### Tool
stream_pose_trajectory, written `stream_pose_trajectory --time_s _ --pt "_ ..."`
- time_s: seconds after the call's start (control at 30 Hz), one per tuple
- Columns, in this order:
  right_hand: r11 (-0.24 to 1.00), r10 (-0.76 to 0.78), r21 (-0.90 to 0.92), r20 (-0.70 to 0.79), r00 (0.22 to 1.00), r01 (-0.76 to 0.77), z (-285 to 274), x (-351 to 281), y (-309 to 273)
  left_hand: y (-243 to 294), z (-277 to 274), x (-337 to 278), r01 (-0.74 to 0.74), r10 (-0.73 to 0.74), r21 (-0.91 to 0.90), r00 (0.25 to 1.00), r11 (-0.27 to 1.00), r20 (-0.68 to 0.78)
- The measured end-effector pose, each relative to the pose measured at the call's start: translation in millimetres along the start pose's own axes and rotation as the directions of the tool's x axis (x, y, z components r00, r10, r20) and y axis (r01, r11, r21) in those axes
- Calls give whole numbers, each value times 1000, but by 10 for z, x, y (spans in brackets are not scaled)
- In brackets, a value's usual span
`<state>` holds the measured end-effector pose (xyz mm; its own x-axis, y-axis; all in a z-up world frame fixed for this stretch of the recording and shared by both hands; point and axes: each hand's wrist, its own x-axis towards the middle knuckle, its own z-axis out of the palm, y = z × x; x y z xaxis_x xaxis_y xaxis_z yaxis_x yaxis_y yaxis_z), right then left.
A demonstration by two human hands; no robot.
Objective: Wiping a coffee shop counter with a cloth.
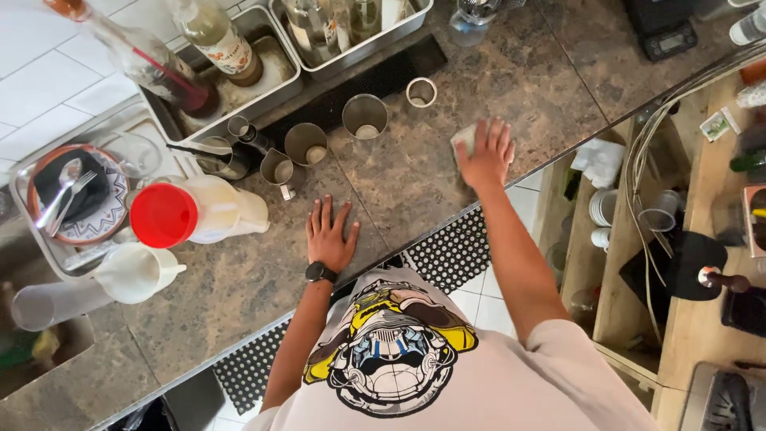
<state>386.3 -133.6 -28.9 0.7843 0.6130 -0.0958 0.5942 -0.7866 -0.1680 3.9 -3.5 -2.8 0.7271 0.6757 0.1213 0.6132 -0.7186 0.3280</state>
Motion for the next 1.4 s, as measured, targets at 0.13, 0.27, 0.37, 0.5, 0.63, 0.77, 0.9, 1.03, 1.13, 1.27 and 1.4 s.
stream_pose_trajectory --time_s 0.13,0.27,0.37,0.5,0.63,0.77,0.9,1.03,1.13,1.27,1.4 --pt "995 83 49 5 997 -83 86 -233 -653 24 -54 0 -14 14 -12 1000 1000 -10" --pt "832 -531 46 -220 818 553 303 -1028 -1097 18 -39 12 -11 11 -16 1000 1000 4" --pt "802 -594 99 30 804 589 202 -1382 -1015 -12 -13 7 -2 2 -21 1000 1000 -1" --pt "951 -301 47 -99 948 307 19 -789 -191 -3 0 2 3 -3 -9 1000 1000 -19" --pt "998 -47 -60 -200 979 36 196 -130 512 -11 4 -12 5 -5 1 1000 1000 -25" --pt "1000 -24 0 -123 992 24 11 -255 -43 -35 1 -12 14 -14 -10 1000 1000 3" --pt "907 -416 24 -104 903 421 295 -995 -794 -15 22 -11 7 -7 -8 1000 1000 -30" --pt "801 -593 129 41 804 585 202 -1600 -1007 -19 19 6 7 -7 10 999 1000 -36" --pt "790 -570 66 -286 770 609 216 -1266 -607 -14 21 -34 27 -28 -16 999 999 -34" --pt "960 -269 -6 -287 920 279 -23 -601 63 -49 44 -60 33 -33 2 999 999 -21" --pt "986 159 42 41 986 -161 176 -146 411 -61 36 -67 19 -19 7 1000 1000 6"
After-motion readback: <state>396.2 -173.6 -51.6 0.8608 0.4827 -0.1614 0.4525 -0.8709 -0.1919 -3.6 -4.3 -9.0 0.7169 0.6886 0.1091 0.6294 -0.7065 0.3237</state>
